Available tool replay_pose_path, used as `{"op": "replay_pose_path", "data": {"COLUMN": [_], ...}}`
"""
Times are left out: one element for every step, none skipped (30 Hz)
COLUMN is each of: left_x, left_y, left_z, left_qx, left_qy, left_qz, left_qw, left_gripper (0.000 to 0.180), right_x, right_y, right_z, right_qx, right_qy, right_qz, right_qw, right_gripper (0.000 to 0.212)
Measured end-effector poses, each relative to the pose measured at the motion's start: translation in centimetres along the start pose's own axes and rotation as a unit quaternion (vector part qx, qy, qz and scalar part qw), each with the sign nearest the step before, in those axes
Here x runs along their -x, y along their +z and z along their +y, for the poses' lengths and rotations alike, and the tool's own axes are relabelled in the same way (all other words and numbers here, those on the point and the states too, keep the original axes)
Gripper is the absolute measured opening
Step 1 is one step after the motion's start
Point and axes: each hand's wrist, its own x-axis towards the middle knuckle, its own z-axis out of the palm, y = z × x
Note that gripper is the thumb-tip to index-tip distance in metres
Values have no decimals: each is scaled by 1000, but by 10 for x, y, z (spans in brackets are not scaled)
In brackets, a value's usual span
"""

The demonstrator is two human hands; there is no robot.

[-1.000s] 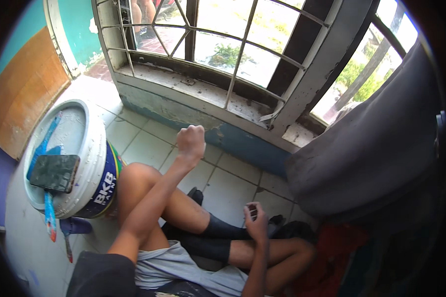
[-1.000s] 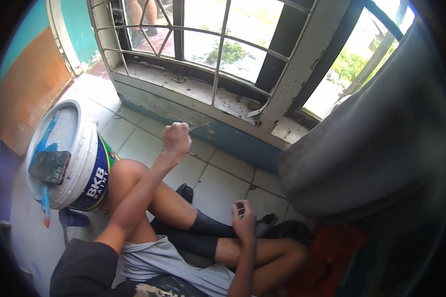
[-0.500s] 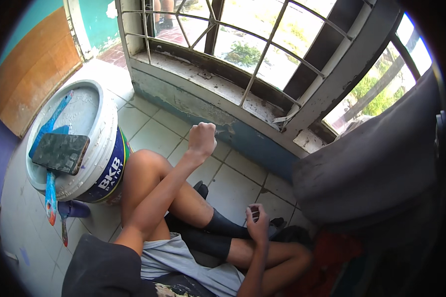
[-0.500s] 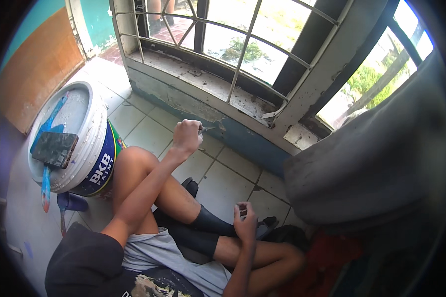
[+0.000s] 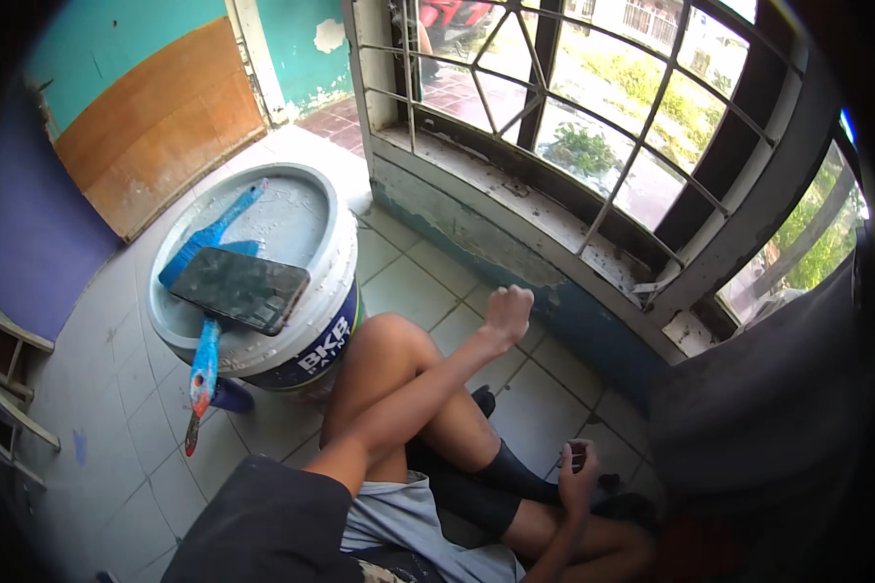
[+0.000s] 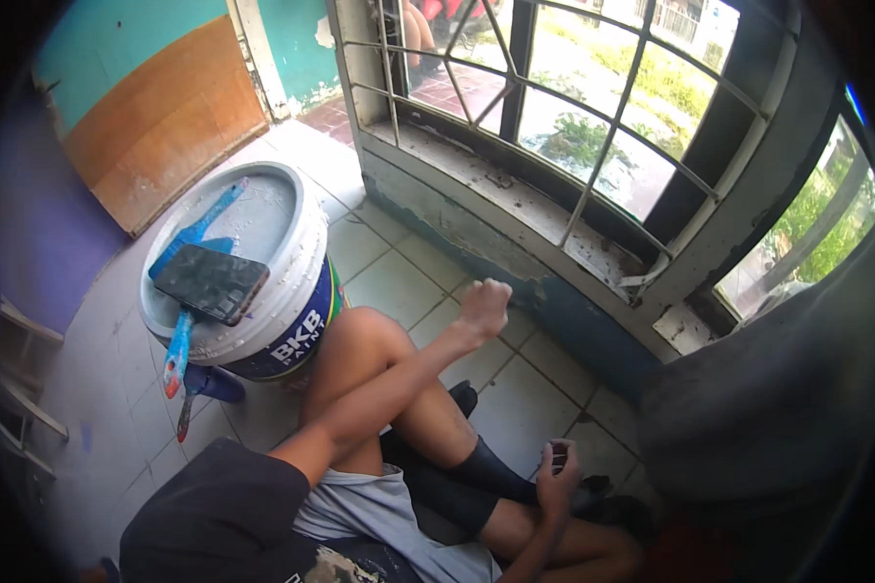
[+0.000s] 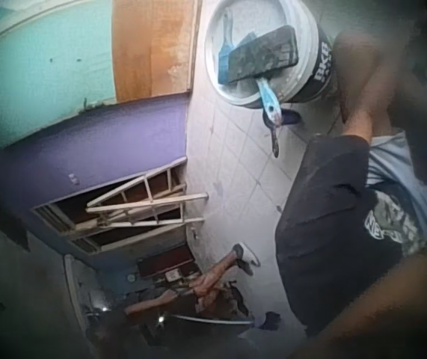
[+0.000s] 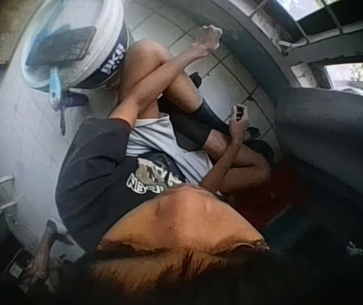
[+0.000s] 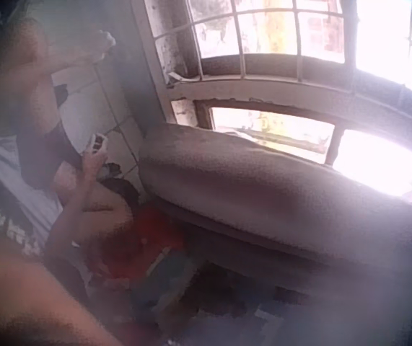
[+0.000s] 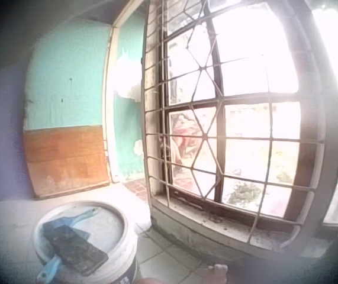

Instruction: The person scrapes old paint off the wall beneath a window using a scraper.

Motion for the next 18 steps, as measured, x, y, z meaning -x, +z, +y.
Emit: {"op": "replay_pose_path", "data": {"left_x": [0,0,5,5,6,7,4,5,8,11,11,11,8,7,5,3,4,5], "left_y": [11,13,5,-2,-15,-22,-23,-18,-8,11,9,7,3,-15,-31,-42,-51,-48], "left_z": [1,12,22,32,43,39,32,19,9,-6,0,4,7,19,28,39,38,29], "left_qx": [-11,6,21,16,69,117,106,98,92,56,54,59,64,146,135,211,278,260], "left_qy": [-8,-14,-21,-21,6,31,34,31,27,19,19,19,20,38,42,41,34,31], "left_qz": [-18,-25,-37,-31,-5,22,25,15,4,-6,0,-11,-22,9,15,30,48,56], "left_qw": [1000,1000,999,999,998,992,993,995,995,998,998,998,998,989,990,976,959,963], "left_gripper": [6,7,8,8,9,10,10,6,2,4,4,6,7,10,10,11,13,13], "right_x": [-7,-10,-7,-6,-6,-6,-6,-1,1,-1,-7,-7,-9,-6,-4,-3,-3,-4], "right_y": [-1,-3,-4,-6,-5,-2,-4,-2,2,5,1,4,1,-1,2,0,0,-2], "right_z": [3,17,27,38,39,31,21,13,11,12,18,23,28,30,29,35,32,29], "right_qx": [8,53,49,41,31,21,14,8,3,3,7,28,26,17,5,-5,-19,24], "right_qy": [1,-34,-40,-24,-5,-11,-1,10,7,-6,-18,-58,-65,-40,-20,-19,-28,-55], "right_qz": [2,11,9,5,4,2,5,2,-4,-1,8,15,14,4,-8,8,1,17], "right_qw": [1000,998,998,999,999,1000,1000,1000,1000,1000,1000,998,997,999,1000,1000,999,998], "right_gripper": [11,10,10,11,11,11,11,11,11,11,11,10,10,9,9,10,10,17]}}
